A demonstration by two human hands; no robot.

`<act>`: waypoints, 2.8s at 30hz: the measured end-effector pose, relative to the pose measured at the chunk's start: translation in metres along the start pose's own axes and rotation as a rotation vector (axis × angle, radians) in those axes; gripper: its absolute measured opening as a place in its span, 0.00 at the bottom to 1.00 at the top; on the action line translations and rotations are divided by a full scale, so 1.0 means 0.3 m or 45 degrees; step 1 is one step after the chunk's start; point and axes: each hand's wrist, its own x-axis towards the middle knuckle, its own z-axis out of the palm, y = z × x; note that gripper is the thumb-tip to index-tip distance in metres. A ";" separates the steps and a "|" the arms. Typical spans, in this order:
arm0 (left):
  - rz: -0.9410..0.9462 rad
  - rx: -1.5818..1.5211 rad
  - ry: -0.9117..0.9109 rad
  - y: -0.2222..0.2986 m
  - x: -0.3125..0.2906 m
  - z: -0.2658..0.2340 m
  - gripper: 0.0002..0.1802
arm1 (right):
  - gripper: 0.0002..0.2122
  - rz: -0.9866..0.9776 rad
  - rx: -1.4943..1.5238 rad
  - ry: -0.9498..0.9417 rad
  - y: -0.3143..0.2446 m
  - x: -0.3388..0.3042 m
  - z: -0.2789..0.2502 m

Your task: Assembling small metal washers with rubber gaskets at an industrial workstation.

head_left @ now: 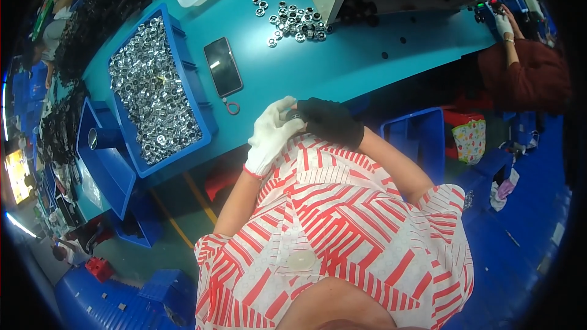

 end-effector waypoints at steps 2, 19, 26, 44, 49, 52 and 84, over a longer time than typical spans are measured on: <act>0.037 -0.043 0.045 -0.016 -0.003 -0.002 0.28 | 0.18 -0.031 -0.068 -0.001 -0.002 -0.007 0.006; -0.178 -0.245 -0.165 -0.037 0.019 -0.056 0.27 | 0.21 0.261 0.559 -0.091 -0.051 -0.013 -0.022; -0.108 -0.478 -0.244 -0.109 0.022 -0.069 0.26 | 0.18 0.471 0.835 -0.142 -0.026 -0.013 -0.046; 0.105 -0.046 0.035 -0.081 -0.006 -0.030 0.30 | 0.12 0.443 0.741 0.035 -0.019 0.006 -0.004; -0.016 -0.360 -0.012 -0.035 -0.011 -0.032 0.28 | 0.12 0.462 0.698 0.056 -0.041 0.001 -0.010; -0.072 -0.566 0.005 -0.065 -0.001 -0.048 0.28 | 0.13 0.019 0.395 0.205 -0.030 -0.008 -0.004; -0.123 -0.376 0.069 -0.206 0.045 -0.137 0.33 | 0.19 0.790 0.622 0.134 0.155 -0.257 0.021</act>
